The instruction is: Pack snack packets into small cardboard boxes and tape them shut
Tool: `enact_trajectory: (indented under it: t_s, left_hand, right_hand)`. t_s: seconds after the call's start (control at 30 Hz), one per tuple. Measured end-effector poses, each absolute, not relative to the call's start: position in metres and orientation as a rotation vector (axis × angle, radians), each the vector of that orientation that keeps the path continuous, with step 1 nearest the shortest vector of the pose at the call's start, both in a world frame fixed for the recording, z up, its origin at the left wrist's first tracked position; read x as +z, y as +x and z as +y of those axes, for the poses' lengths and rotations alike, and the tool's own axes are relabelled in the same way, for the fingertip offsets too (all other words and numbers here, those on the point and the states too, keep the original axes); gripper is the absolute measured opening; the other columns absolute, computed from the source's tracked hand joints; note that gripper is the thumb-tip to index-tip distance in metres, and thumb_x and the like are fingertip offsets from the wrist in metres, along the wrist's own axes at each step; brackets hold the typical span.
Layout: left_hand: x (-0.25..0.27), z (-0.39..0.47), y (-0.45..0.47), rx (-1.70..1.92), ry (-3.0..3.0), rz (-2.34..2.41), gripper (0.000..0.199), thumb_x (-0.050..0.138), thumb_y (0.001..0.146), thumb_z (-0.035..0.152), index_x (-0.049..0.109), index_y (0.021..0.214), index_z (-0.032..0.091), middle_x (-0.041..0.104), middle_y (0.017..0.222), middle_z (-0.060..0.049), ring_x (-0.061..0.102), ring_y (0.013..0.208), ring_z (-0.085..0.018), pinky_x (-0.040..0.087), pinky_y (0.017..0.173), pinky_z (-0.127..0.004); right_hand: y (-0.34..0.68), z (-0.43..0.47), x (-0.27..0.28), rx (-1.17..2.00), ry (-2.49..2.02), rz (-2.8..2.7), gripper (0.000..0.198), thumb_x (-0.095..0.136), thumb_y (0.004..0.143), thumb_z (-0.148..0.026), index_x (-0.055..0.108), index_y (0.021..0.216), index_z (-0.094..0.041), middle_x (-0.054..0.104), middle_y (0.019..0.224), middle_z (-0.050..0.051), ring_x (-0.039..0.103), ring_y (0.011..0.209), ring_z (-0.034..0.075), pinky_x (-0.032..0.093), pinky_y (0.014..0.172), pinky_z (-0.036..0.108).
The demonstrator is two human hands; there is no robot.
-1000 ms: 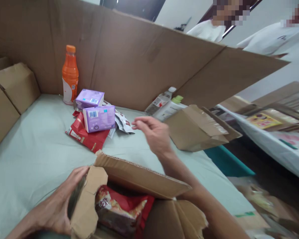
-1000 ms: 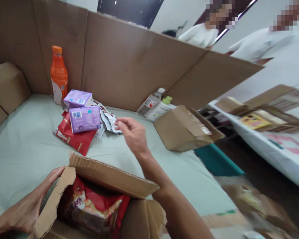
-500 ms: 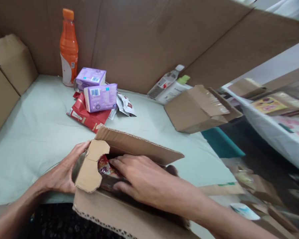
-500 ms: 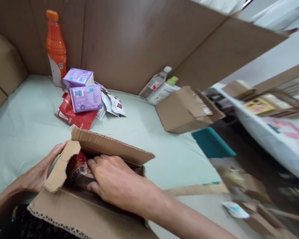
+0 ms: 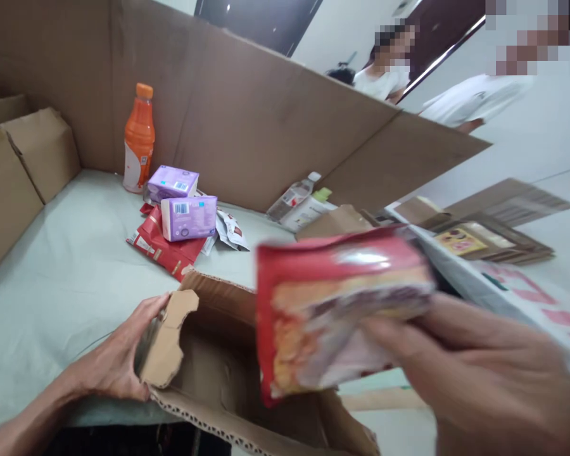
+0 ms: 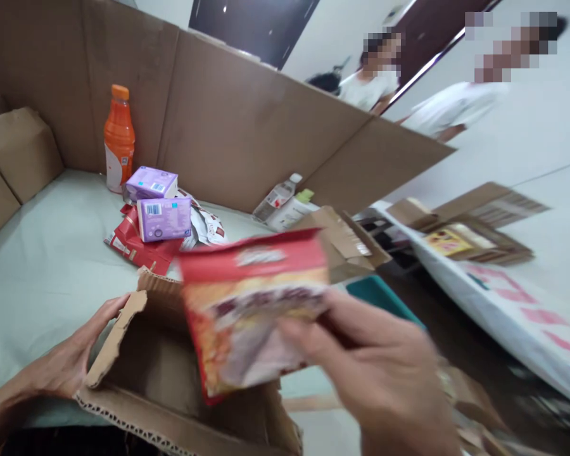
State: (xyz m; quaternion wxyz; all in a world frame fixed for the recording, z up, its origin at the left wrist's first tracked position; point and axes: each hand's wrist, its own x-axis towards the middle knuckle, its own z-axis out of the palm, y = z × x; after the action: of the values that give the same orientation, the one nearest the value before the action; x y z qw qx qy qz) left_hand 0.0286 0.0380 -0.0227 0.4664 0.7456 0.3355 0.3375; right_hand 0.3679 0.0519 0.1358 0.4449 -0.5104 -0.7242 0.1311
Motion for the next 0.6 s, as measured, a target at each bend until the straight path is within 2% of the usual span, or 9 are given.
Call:
enact_trajectory:
  t_s: [0.1, 0.17, 0.37, 0.5, 0.6]
  left_hand:
    - [-0.020, 0.035, 0.029, 0.843, 1.782, 0.835, 0.111, 0.086, 0.079, 0.046, 0.018, 0.167, 0.037, 0.028, 0.170, -0.013, 0.031, 0.156, -0.045, 0.030, 0.127, -0.065]
    - [-0.021, 0.035, 0.029, 0.855, 1.773, 0.829, 0.114, 0.087, 0.077, 0.049, 0.017, 0.167, 0.039, 0.028, 0.170, -0.012, 0.031, 0.155, -0.046, 0.031, 0.127, -0.066]
    - [-0.025, 0.034, 0.029, 0.871, 1.809, 0.836, 0.120, 0.090, 0.075, 0.057, 0.014, 0.167, 0.044, 0.028, 0.171, -0.011, 0.031, 0.155, -0.048, 0.031, 0.126, -0.068]
    - [-0.031, 0.033, 0.027, 0.835, 1.813, 0.878, 0.119, 0.089, 0.077, 0.058, 0.012, 0.168, 0.043, 0.024, 0.173, -0.013, 0.030, 0.157, -0.047, 0.027, 0.127, -0.068]
    - [-0.035, 0.033, 0.026, 0.839, 1.810, 0.861, 0.119, 0.086, 0.077, 0.065, 0.012, 0.168, 0.042, 0.023, 0.173, -0.014, 0.027, 0.157, -0.049, 0.026, 0.127, -0.070]
  right_hand:
    - [0.385, 0.086, 0.133, 0.219, -1.218, -1.291, 0.018, 0.083, 0.074, -0.038, 0.078, 0.085, -0.026, 0.073, 0.079, 0.004, 0.062, 0.065, 0.022, 0.054, 0.063, 0.038]
    - [0.392, 0.118, 0.124, 0.193, -1.198, -1.191, 0.020, 0.082, 0.069, -0.041, 0.073, 0.076, -0.024, 0.068, 0.077, 0.002, 0.059, 0.070, 0.020, 0.052, 0.070, 0.038]
    - [0.399, 0.206, 0.050, 0.405, -1.445, -1.255, 0.037, 0.078, 0.062, -0.055, 0.062, 0.059, -0.022, 0.055, 0.056, -0.005, 0.046, 0.059, 0.014, 0.039, 0.057, 0.029]
    - [0.381, 0.231, -0.012, 0.684, -1.481, -1.322, 0.045, 0.081, 0.056, -0.063, 0.069, 0.065, -0.020, 0.068, 0.063, -0.002, 0.061, 0.062, 0.018, 0.050, 0.060, 0.030]
    - [0.376, 0.232, -0.043, 0.771, -1.480, -1.265, 0.052, 0.076, 0.063, -0.067, 0.075, 0.083, -0.020, 0.075, 0.077, 0.003, 0.070, 0.070, 0.023, 0.057, 0.067, 0.035]
